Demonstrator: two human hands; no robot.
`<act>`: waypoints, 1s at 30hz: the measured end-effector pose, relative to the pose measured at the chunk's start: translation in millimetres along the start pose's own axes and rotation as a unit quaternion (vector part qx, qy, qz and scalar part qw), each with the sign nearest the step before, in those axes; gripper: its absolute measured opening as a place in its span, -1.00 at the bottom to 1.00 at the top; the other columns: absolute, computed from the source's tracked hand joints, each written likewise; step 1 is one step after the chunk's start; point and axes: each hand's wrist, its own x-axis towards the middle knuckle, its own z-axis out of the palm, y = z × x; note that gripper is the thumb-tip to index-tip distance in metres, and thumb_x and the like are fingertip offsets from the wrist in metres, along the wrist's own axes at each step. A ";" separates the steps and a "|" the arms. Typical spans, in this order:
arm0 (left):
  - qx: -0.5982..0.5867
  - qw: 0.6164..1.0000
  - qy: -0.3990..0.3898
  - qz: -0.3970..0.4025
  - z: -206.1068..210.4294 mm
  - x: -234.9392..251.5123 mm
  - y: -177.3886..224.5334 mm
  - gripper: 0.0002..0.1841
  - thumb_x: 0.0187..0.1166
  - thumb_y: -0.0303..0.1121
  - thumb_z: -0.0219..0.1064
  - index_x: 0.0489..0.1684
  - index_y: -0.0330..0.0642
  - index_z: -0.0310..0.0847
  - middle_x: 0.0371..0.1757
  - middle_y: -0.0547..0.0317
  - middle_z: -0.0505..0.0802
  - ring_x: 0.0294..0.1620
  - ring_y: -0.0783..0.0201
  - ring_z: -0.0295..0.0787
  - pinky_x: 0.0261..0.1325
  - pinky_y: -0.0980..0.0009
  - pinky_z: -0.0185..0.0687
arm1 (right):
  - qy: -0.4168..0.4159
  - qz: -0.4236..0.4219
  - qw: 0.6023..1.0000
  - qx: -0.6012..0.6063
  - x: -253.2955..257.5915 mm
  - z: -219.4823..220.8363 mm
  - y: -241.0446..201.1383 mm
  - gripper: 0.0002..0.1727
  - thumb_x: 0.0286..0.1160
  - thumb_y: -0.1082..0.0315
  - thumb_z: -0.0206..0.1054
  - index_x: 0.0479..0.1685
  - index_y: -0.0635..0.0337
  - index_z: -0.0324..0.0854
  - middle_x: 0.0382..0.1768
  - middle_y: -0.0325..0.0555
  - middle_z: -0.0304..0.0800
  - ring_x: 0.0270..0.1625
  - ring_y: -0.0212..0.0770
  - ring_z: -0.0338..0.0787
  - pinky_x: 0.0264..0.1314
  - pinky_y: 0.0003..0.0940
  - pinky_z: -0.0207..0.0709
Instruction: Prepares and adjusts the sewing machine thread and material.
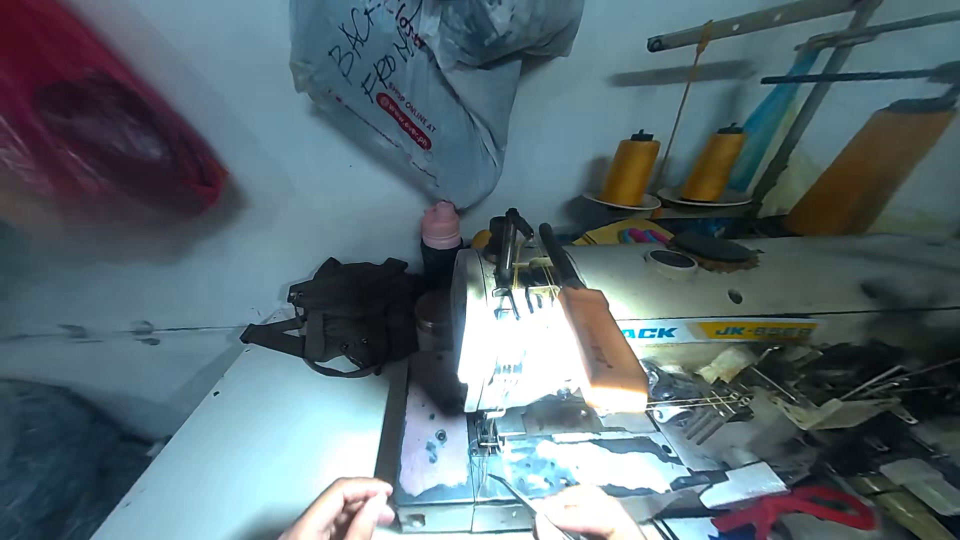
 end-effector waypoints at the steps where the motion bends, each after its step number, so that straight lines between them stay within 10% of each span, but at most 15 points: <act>1: 0.025 1.000 0.006 0.013 0.5 3.6 -1.0 -0.87 0.63 -0.56 0.27 -0.07 -0.43 0.70 -0.21 0.22 0.89 -0.20 0.63 0.80 -0.06 0.65 0.70 | -0.014 -0.005 1.000 -0.009 1.7 2.7 1.6 -0.93 0.39 0.57 0.46 -0.24 0.30 0.70 -0.18 -0.17 0.85 -0.06 -0.50 0.80 0.05 -0.59 0.71; 12: 0.096 0.985 0.036 0.142 61.7 58.2 -23.9 -0.84 0.53 -0.41 0.32 -0.18 -0.14 0.86 -0.22 0.27 0.87 -0.30 0.67 0.71 -0.18 0.80 0.59 | 0.032 0.051 0.992 -0.111 25.8 16.4 13.2 -0.86 0.18 0.64 0.47 -0.28 0.38 0.75 -0.29 -0.18 0.84 -0.33 -0.57 0.76 -0.25 -0.71 0.67; 30: 0.117 0.983 0.078 0.120 80.3 65.6 -34.7 -0.85 0.56 -0.36 0.28 -0.28 -0.12 0.80 -0.30 0.32 0.83 -0.43 0.67 0.66 -0.33 0.79 0.59 | 0.019 0.074 0.989 -0.128 26.5 17.1 12.8 -0.86 0.16 0.64 0.46 -0.28 0.38 0.72 -0.31 -0.17 0.84 -0.30 -0.53 0.80 -0.19 -0.66 0.72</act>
